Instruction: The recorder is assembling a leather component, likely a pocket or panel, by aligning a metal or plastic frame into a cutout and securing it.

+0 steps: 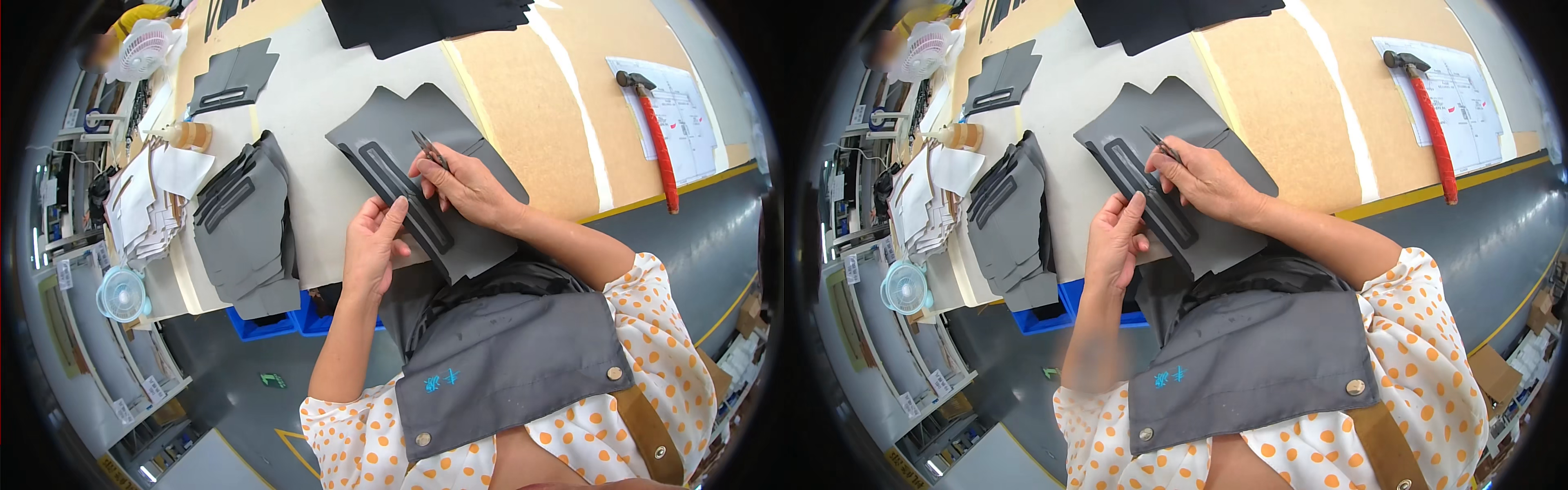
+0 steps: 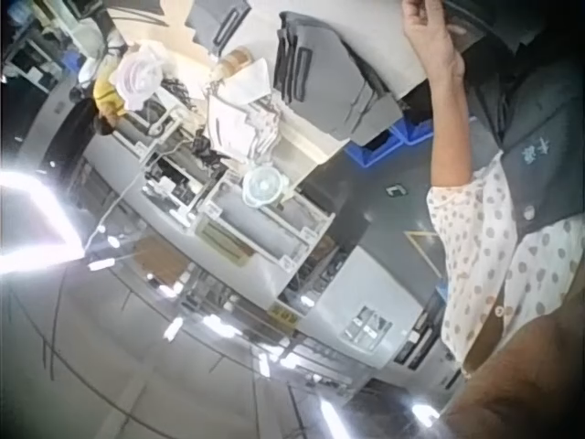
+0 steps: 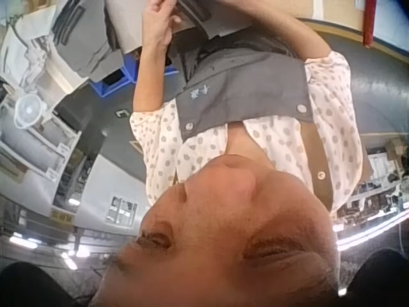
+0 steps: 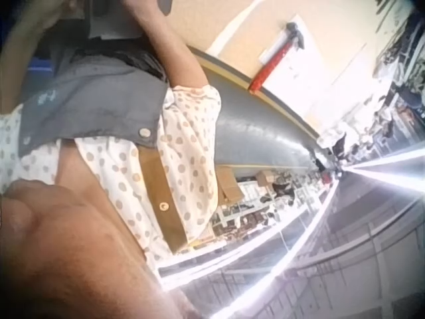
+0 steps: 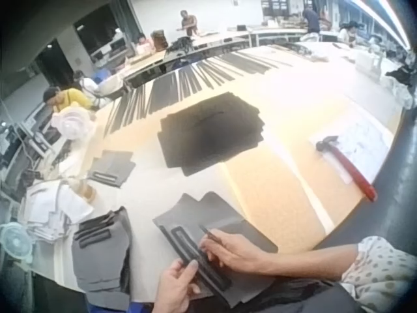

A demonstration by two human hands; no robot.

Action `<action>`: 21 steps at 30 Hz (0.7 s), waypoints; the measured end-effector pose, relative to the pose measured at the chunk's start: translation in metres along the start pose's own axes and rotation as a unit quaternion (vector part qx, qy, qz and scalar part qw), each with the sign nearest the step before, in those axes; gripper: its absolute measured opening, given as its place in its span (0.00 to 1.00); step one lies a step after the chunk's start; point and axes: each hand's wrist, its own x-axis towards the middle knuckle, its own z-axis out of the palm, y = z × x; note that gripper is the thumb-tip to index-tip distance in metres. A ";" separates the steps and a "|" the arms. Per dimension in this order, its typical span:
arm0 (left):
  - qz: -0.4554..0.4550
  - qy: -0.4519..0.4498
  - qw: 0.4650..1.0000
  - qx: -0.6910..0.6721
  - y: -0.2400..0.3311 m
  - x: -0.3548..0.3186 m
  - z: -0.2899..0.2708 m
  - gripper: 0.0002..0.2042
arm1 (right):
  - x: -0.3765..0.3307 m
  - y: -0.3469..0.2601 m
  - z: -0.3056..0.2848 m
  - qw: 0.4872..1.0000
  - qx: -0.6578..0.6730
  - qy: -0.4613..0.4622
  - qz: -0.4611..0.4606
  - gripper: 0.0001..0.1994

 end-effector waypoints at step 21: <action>-0.075 -0.060 0.980 -0.173 0.000 0.000 -0.009 0.09 | -0.009 -0.010 -0.017 0.999 -0.045 -0.024 0.003 0.17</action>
